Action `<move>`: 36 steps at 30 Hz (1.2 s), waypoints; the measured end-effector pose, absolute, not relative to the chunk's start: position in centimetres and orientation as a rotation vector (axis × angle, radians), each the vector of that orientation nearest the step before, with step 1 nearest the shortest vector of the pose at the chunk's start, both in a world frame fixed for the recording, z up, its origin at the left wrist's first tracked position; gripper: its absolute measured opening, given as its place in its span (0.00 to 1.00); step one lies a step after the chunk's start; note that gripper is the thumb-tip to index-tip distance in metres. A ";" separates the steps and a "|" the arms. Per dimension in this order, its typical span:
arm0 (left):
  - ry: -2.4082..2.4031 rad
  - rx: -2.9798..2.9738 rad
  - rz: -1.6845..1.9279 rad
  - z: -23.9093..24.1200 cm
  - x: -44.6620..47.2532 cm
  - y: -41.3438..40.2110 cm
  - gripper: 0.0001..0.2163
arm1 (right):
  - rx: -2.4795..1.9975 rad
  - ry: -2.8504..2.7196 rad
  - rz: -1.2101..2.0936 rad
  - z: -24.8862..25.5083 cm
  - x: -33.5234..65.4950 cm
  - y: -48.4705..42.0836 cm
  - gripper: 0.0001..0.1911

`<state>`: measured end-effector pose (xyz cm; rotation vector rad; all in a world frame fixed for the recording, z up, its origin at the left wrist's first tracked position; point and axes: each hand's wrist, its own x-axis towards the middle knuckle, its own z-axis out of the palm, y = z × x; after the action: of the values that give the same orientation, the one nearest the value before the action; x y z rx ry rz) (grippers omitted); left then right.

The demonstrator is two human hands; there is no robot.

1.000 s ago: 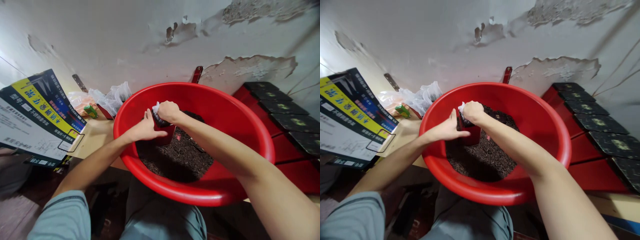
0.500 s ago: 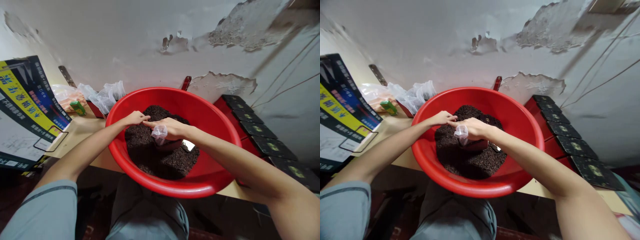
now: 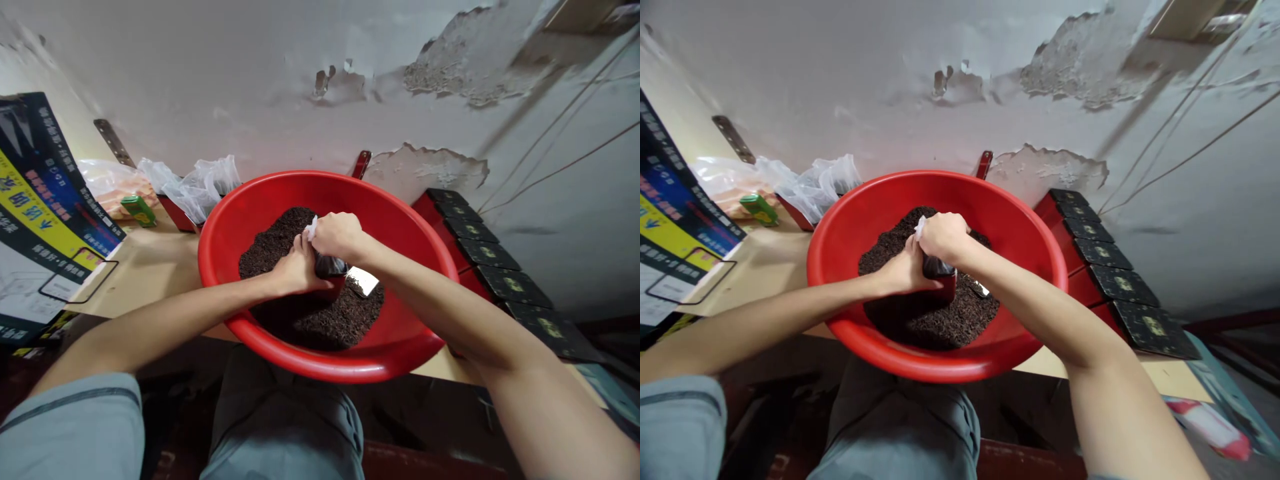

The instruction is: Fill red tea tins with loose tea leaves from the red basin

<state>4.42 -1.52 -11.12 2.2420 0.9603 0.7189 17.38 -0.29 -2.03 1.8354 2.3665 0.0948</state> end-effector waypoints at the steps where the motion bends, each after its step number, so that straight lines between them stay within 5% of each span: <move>1: 0.927 2.265 0.716 -11.2 4.1 -0.5 0.57 | 1.795 2.402 0.180 -2.1 17.4 -0.7 0.20; 3: 0.849 2.294 0.638 -10.5 2.8 2.1 0.52 | 1.657 2.541 0.292 -2.4 17.9 -1.1 0.24; 8: 1.268 2.012 0.739 -7.3 -0.2 5.3 0.20 | 1.550 2.728 0.122 -2.2 20.0 0.3 0.36; 10: 1.209 1.912 0.693 -6.6 0.0 4.1 0.23 | 1.749 2.640 0.159 -2.0 20.4 1.1 0.34; 16: 0.788 2.194 0.447 -6.6 2.0 2.9 0.53 | 1.817 2.561 0.123 -1.7 19.7 -0.1 0.19; 23: 0.501 2.001 0.033 -6.3 1.8 8.3 0.30 | 1.188 2.963 0.523 -3.0 20.5 -0.8 0.23; 31: 0.513 2.195 0.203 -7.0 1.5 8.1 0.45 | 0.758 3.186 0.554 -6.9 22.9 -0.2 0.25; 36: 0.525 2.291 0.182 -7.8 0.3 8.6 0.47 | 0.945 3.412 0.576 -8.9 24.8 -4.9 0.14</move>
<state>0.34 8.58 -7.75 2.2907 0.5246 0.1817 24.79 -4.90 -8.91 0.9454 3.4120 0.5759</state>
